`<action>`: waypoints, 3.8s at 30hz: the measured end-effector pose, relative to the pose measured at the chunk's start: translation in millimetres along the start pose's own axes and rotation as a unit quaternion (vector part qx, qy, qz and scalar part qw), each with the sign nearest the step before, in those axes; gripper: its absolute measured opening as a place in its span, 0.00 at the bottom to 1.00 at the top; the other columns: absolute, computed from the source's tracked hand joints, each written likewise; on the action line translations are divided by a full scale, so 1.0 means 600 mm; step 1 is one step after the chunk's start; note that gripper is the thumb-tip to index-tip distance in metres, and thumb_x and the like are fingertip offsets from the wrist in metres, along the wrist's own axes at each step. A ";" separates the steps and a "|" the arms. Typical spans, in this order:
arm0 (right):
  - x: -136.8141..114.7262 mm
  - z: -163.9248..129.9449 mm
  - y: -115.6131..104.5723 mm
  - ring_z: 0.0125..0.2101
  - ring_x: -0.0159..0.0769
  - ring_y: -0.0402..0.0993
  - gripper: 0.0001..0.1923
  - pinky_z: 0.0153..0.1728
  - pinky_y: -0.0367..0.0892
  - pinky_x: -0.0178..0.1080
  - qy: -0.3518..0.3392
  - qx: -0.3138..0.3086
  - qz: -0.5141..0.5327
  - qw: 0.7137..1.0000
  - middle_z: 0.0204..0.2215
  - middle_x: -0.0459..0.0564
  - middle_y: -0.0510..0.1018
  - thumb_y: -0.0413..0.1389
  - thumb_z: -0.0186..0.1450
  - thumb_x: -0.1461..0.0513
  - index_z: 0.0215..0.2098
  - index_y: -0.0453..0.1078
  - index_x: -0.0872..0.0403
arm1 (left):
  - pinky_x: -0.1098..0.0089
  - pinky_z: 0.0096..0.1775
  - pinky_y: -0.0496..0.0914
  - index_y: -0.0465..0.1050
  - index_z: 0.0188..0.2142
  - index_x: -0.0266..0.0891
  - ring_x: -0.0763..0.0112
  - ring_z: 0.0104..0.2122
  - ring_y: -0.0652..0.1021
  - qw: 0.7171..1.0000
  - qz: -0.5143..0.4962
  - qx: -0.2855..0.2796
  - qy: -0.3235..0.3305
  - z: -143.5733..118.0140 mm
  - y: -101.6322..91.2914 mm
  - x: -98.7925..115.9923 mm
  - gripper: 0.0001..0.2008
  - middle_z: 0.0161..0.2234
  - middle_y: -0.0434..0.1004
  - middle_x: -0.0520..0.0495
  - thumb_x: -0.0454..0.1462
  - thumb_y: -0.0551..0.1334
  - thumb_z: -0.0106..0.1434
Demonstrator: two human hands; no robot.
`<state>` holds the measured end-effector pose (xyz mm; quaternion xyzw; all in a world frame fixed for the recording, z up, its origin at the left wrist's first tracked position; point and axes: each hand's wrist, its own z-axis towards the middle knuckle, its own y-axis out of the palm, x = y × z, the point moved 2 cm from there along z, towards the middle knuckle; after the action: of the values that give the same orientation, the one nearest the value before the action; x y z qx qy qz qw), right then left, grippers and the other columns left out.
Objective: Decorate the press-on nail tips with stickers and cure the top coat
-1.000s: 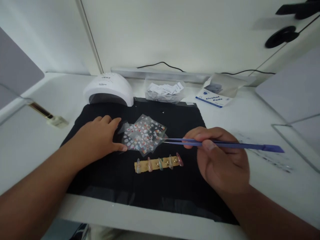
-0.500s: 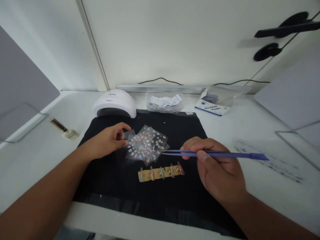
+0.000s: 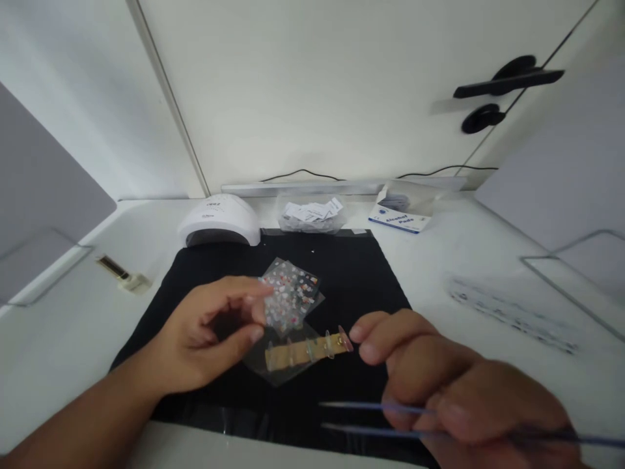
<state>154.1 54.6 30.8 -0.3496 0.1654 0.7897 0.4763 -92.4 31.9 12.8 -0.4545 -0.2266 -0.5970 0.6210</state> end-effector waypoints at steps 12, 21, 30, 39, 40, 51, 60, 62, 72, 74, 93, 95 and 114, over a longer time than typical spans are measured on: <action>0.019 -0.021 0.024 0.37 0.43 0.81 0.08 0.50 0.73 0.54 -0.017 -0.086 -0.039 0.995 0.26 0.48 0.82 0.54 0.68 0.56 0.41 0.73 0.47 | 0.70 0.36 0.71 0.72 0.47 0.42 0.69 0.33 0.74 0.997 -0.020 -0.070 0.006 -0.004 0.044 0.008 0.18 0.32 0.73 0.48 0.24 0.61 0.59; 0.027 -0.019 0.027 0.33 0.42 0.81 0.12 0.36 0.79 0.46 -0.009 -0.100 0.001 0.995 0.25 0.50 0.80 0.53 0.69 0.59 0.49 0.73 0.48 | 0.77 0.37 0.73 0.73 0.47 0.47 0.75 0.34 0.77 0.991 -0.083 0.002 -0.101 -0.019 0.051 0.001 0.18 0.34 0.76 0.52 0.26 0.64 0.61; 0.031 -0.023 0.026 0.35 0.43 0.79 0.15 0.38 0.78 0.47 0.008 -0.086 0.031 0.996 0.28 0.52 0.78 0.53 0.68 0.61 0.52 0.72 0.48 | 0.81 0.37 0.73 0.78 0.43 0.49 0.78 0.33 0.77 0.978 -0.137 0.065 -0.141 -0.017 0.057 0.001 0.18 0.32 0.76 0.55 0.26 0.69 0.57; 0.035 -0.038 0.030 0.33 0.40 0.78 0.15 0.37 0.78 0.45 0.014 -0.028 0.047 0.998 0.30 0.51 0.78 0.53 0.69 0.60 0.52 0.73 0.49 | 0.81 0.34 0.72 0.80 0.40 0.47 0.78 0.30 0.76 0.960 -0.191 0.052 -0.199 -0.016 0.055 0.008 0.13 0.30 0.77 0.55 0.28 0.69 0.57; 0.035 -0.039 0.030 0.33 0.40 0.78 0.15 0.37 0.79 0.45 0.016 -0.029 0.045 0.998 0.30 0.51 0.78 0.53 0.69 0.60 0.52 0.73 0.49 | 0.81 0.34 0.72 0.79 0.40 0.47 0.78 0.30 0.76 0.959 -0.193 0.050 -0.204 -0.017 0.055 0.007 0.14 0.29 0.77 0.55 0.29 0.69 0.57; 0.036 -0.043 0.018 0.35 0.41 0.80 0.15 0.37 0.79 0.45 0.000 -0.062 0.015 0.998 0.32 0.52 0.79 0.50 0.72 0.61 0.54 0.72 0.49 | 0.79 0.36 0.70 0.72 0.41 0.46 0.78 0.32 0.74 0.991 -0.085 0.031 -0.098 -0.024 0.055 0.009 0.13 0.32 0.74 0.55 0.26 0.64 0.62; 0.031 -0.039 0.023 0.30 0.41 0.79 0.11 0.33 0.80 0.46 0.006 0.031 0.016 0.999 0.28 0.51 0.80 0.55 0.69 0.60 0.47 0.76 0.50 | 0.78 0.36 0.69 0.73 0.39 0.45 0.78 0.33 0.74 0.989 -0.066 0.015 -0.131 -0.020 0.053 0.011 0.09 0.33 0.74 0.55 0.28 0.64 0.63; 0.028 -0.034 0.023 0.30 0.42 0.79 0.10 0.32 0.80 0.47 0.017 0.041 0.017 0.999 0.28 0.51 0.80 0.56 0.68 0.59 0.45 0.77 0.51 | 0.79 0.35 0.68 0.74 0.38 0.45 0.78 0.32 0.73 0.986 -0.073 0.015 -0.149 -0.021 0.054 0.012 0.08 0.32 0.74 0.55 0.29 0.64 0.63; 0.027 -0.017 0.018 0.32 0.41 0.78 0.10 0.37 0.77 0.48 0.081 -0.003 0.074 0.994 0.30 0.53 0.79 0.56 0.68 0.60 0.46 0.76 0.51 | 0.81 0.25 0.66 0.75 0.32 0.41 0.80 0.24 0.69 0.927 -0.206 -0.009 -0.312 -0.028 0.064 0.016 0.03 0.25 0.71 0.55 0.32 0.66 0.59; 0.029 -0.018 0.017 0.32 0.39 0.77 0.10 0.36 0.76 0.46 0.086 -0.003 0.080 0.993 0.29 0.52 0.78 0.55 0.68 0.60 0.46 0.76 0.51 | 0.81 0.25 0.66 0.75 0.33 0.40 0.79 0.23 0.68 0.916 -0.217 -0.027 -0.336 -0.028 0.067 0.015 0.02 0.24 0.71 0.54 0.32 0.66 0.59; 0.028 -0.023 0.018 0.29 0.39 0.76 0.10 0.33 0.75 0.46 0.119 -0.010 0.069 0.990 0.26 0.50 0.77 0.54 0.69 0.60 0.44 0.76 0.51 | 0.84 0.23 0.67 0.75 0.29 0.38 0.81 0.22 0.69 0.926 -0.187 -0.016 -0.328 -0.017 0.069 0.023 0.04 0.22 0.71 0.55 0.29 0.65 0.56; 0.029 -0.023 0.019 0.29 0.39 0.76 0.10 0.32 0.76 0.46 0.115 -0.006 0.066 0.991 0.26 0.50 0.77 0.54 0.68 0.61 0.44 0.76 0.52 | 0.84 0.23 0.67 0.75 0.28 0.38 0.81 0.21 0.69 0.927 -0.184 -0.014 -0.326 -0.017 0.069 0.023 0.04 0.22 0.71 0.55 0.29 0.65 0.56; 0.034 -0.028 0.014 0.30 0.40 0.78 0.13 0.31 0.77 0.48 0.079 -0.009 0.055 0.995 0.28 0.52 0.78 0.52 0.68 0.64 0.47 0.76 0.53 | 0.81 0.23 0.65 0.75 0.33 0.40 0.79 0.22 0.67 0.900 -0.241 -0.037 -0.361 -0.027 0.069 0.019 0.03 0.24 0.70 0.54 0.32 0.65 0.60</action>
<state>147.4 53.2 4.0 -0.4058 0.2146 0.7859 0.4143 -55.2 6.8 2.0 -0.5930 -0.5161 -0.5312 0.3161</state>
